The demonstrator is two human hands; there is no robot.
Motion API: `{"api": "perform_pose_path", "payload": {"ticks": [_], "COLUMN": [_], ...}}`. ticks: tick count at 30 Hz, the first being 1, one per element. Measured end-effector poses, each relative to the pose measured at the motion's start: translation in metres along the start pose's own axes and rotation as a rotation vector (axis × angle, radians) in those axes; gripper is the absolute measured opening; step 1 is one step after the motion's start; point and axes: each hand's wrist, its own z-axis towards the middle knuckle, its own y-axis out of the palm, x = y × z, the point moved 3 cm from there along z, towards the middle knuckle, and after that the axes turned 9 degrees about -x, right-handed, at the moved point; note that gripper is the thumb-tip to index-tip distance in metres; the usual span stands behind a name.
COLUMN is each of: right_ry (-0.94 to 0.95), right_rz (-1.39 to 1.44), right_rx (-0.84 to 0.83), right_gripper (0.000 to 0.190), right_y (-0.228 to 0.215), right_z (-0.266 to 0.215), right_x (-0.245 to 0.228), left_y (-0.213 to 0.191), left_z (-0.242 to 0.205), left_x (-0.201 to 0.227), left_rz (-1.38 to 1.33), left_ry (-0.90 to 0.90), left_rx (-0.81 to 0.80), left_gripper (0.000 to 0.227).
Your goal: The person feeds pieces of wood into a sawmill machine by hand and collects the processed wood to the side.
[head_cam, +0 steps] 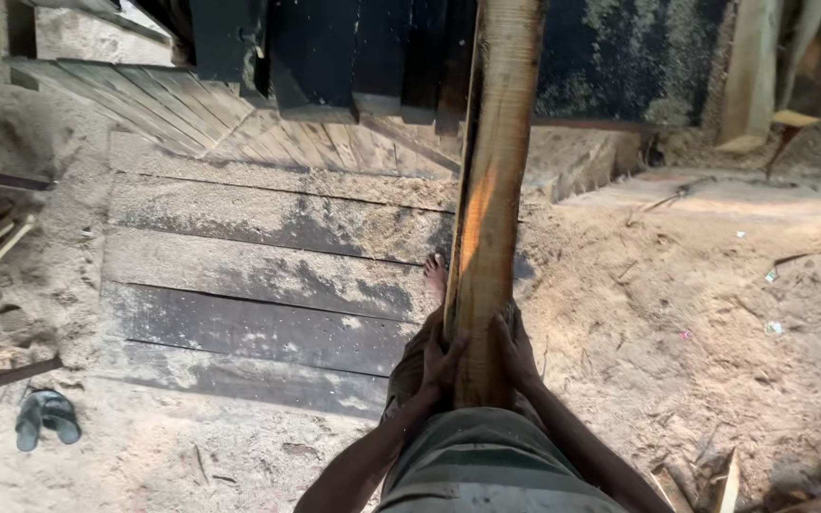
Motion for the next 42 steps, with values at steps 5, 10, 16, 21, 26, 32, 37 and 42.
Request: {"api": "perform_pose_path", "payload": {"ticks": [5, 10, 16, 21, 26, 32, 37, 42], "right_ry": [0.118, 0.062, 0.055, 0.048, -0.056, -0.149, -0.179, -0.232], "right_rz": [0.003, 0.018, 0.003, -0.046, -0.304, -0.388, -0.398, -0.376], "right_rx": [0.017, 0.037, 0.038, 0.054, 0.104, 0.135, 0.124, 0.145], "right_gripper": [0.069, 0.066, 0.067, 0.063, 0.053, 0.053, 0.048, 0.05], "right_y": [-0.014, -0.023, -0.042, -0.059, -0.076, -0.091, -0.112, -0.123], "right_z": [0.029, 0.077, 0.132, 0.189, 0.238, 0.297, 0.356, 0.407], "right_x": [0.0, -0.014, -0.026, -0.031, -0.057, -0.102, -0.14, -0.172], "left_y": [0.002, 0.002, 0.01, 0.015, 0.031, 0.043, 0.056, 0.06], "left_z": [0.033, 0.081, 0.137, 0.187, 0.225, 0.279, 0.34, 0.395], "left_x": [0.002, 0.017, 0.05, 0.081, 0.124, 0.167, 0.197, 0.213], "left_rz": [0.066, 0.08, -0.04, 0.069, 0.621, 0.885, 0.892, 0.873], "left_ry": [-0.055, -0.088, -0.054, -0.071, 0.243, 0.383, 0.374, 0.363], "left_rx": [0.013, 0.036, 0.009, 0.03, 0.119, 0.161, 0.189, 0.181], "left_gripper": [0.073, 0.073, 0.073, 0.077, 0.083, 0.072, 0.074, 0.079]}}
